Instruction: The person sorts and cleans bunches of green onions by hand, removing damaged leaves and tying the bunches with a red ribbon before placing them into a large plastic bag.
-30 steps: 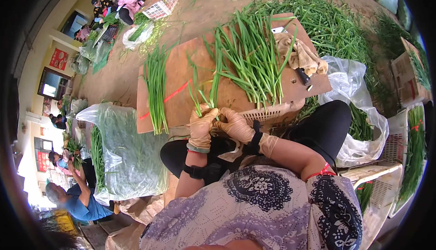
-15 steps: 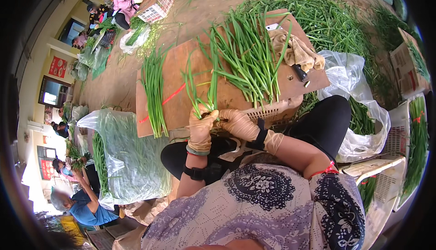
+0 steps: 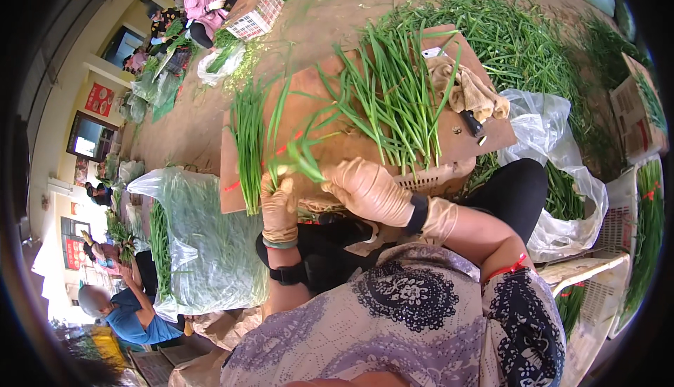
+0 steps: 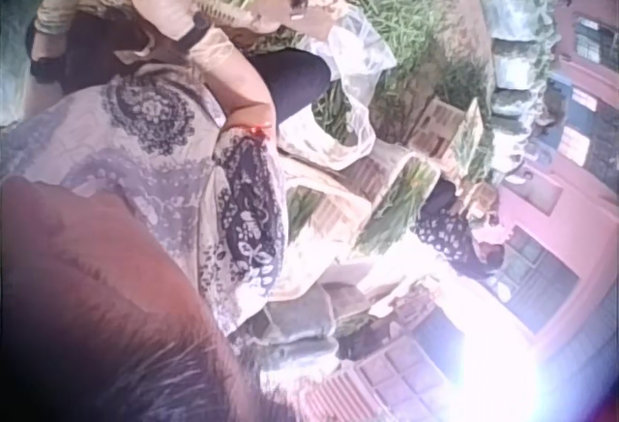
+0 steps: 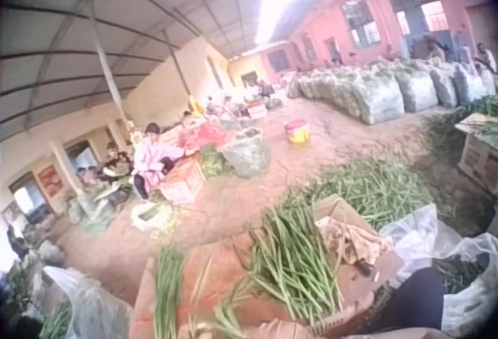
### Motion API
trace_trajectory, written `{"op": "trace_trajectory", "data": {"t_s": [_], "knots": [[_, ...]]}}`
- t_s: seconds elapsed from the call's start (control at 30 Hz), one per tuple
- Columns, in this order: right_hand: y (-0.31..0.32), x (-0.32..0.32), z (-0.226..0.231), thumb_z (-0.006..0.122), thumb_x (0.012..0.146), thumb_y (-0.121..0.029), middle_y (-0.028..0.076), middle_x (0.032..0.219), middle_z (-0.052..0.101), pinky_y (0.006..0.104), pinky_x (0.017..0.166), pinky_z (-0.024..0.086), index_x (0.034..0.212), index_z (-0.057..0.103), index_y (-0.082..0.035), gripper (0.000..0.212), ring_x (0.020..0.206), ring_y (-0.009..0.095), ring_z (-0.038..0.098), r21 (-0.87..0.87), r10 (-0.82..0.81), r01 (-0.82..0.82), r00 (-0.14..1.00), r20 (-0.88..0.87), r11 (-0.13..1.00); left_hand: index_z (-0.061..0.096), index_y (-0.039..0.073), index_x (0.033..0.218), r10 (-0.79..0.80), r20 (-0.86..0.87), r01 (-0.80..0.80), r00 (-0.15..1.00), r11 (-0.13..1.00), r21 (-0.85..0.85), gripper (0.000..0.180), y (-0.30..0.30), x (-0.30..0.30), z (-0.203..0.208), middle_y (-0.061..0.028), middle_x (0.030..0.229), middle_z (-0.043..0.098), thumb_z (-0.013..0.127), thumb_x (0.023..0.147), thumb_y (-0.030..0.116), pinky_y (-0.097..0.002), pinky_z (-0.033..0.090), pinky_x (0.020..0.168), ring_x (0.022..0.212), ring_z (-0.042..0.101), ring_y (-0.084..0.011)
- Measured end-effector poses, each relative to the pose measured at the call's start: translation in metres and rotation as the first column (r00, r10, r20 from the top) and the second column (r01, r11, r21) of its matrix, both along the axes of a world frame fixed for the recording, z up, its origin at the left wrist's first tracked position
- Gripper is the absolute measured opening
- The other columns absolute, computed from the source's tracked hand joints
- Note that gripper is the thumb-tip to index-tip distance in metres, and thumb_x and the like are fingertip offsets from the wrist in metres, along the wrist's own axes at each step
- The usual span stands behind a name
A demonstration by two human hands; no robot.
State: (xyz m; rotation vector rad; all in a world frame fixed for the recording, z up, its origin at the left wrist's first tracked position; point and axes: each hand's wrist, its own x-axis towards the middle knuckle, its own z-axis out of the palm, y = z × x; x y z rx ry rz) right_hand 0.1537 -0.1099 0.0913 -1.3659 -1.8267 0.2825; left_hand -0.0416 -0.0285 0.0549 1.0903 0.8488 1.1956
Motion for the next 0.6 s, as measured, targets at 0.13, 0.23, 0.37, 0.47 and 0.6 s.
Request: {"op": "trace_trajectory", "data": {"t_s": [0.13, 0.23, 0.37, 0.47, 0.6], "knots": [[0.025, 0.027, 0.054, 0.053, 0.088, -0.006, 0.003, 0.084, 0.063, 0.0237, 0.056, 0.043, 0.113, 0.057, -0.006, 0.025, 0.068, 0.011, 0.054, 0.199, 0.369, -0.33, 0.609, -0.702, 0.923, 0.06, 0.008, 0.092, 0.104, -0.028, -0.108, 0.994, 0.975, -0.196, 0.009, 0.013, -0.004, -0.001, -0.0029, 0.077, 0.066, 0.062, 0.084, 0.006, -0.017, 0.021, 0.037, 0.041, 0.031, -0.0003], [0.031, 0.066, 0.11, 0.046, 0.093, -0.01, -0.004, 0.083, 0.061, 0.0152, 0.058, 0.038, 0.121, 0.055, -0.007, 0.029, 0.071, 0.003, 0.05, -0.105, 0.213, -0.378, 0.706, -0.676, 0.92, 0.059, 0.008, 0.09, 0.076, -0.02, -0.078, 0.997, 0.974, -0.212, 0.007, 0.017, -0.008, -0.018, -0.0047, 0.077, 0.066, 0.062, 0.084, 0.009, -0.018, 0.02, 0.035, 0.038, 0.03, -0.0011], [0.045, 0.111, 0.106, 0.047, 0.091, -0.013, -0.006, 0.077, 0.059, 0.015, 0.056, 0.035, 0.111, 0.062, -0.007, 0.025, 0.066, 0.001, 0.046, -0.177, 0.052, -0.291, 0.636, -0.77, 0.94, 0.059, 0.007, 0.088, 0.127, -0.03, -0.13, 0.992, 0.966, -0.224, 0.007, 0.015, -0.001, -0.018, -0.0064, 0.079, 0.067, 0.063, 0.084, 0.011, -0.0182, 0.02, 0.034, 0.038, 0.032, -0.0008], [0.055, 0.152, 0.099, 0.05, 0.089, -0.013, -0.007, 0.073, 0.056, 0.0155, 0.053, 0.034, 0.104, 0.065, -0.008, 0.022, 0.063, 0.001, 0.044, -0.209, -0.104, -0.102, 0.613, -0.783, 0.973, 0.059, 0.007, 0.09, 0.101, -0.046, -0.108, 0.994, 0.974, -0.199, 0.007, 0.017, -0.004, -0.017, -0.0059, 0.078, 0.067, 0.062, 0.085, 0.01, -0.0178, 0.021, 0.034, 0.037, 0.032, -0.0011], [0.071, 0.226, 0.102, 0.054, 0.088, -0.018, -0.008, 0.068, 0.052, 0.0154, 0.052, 0.035, 0.1, 0.065, -0.007, 0.02, 0.058, 0.002, 0.042, -0.162, -0.147, 0.025, 0.572, -0.807, 0.986, 0.059, 0.005, 0.096, 0.123, -0.067, -0.134, 0.99, 0.971, -0.198, 0.012, 0.02, -0.021, -0.025, -0.0084, 0.082, 0.067, 0.06, 0.085, 0.009, -0.0179, 0.022, 0.032, 0.036, 0.032, -0.0021]]}}
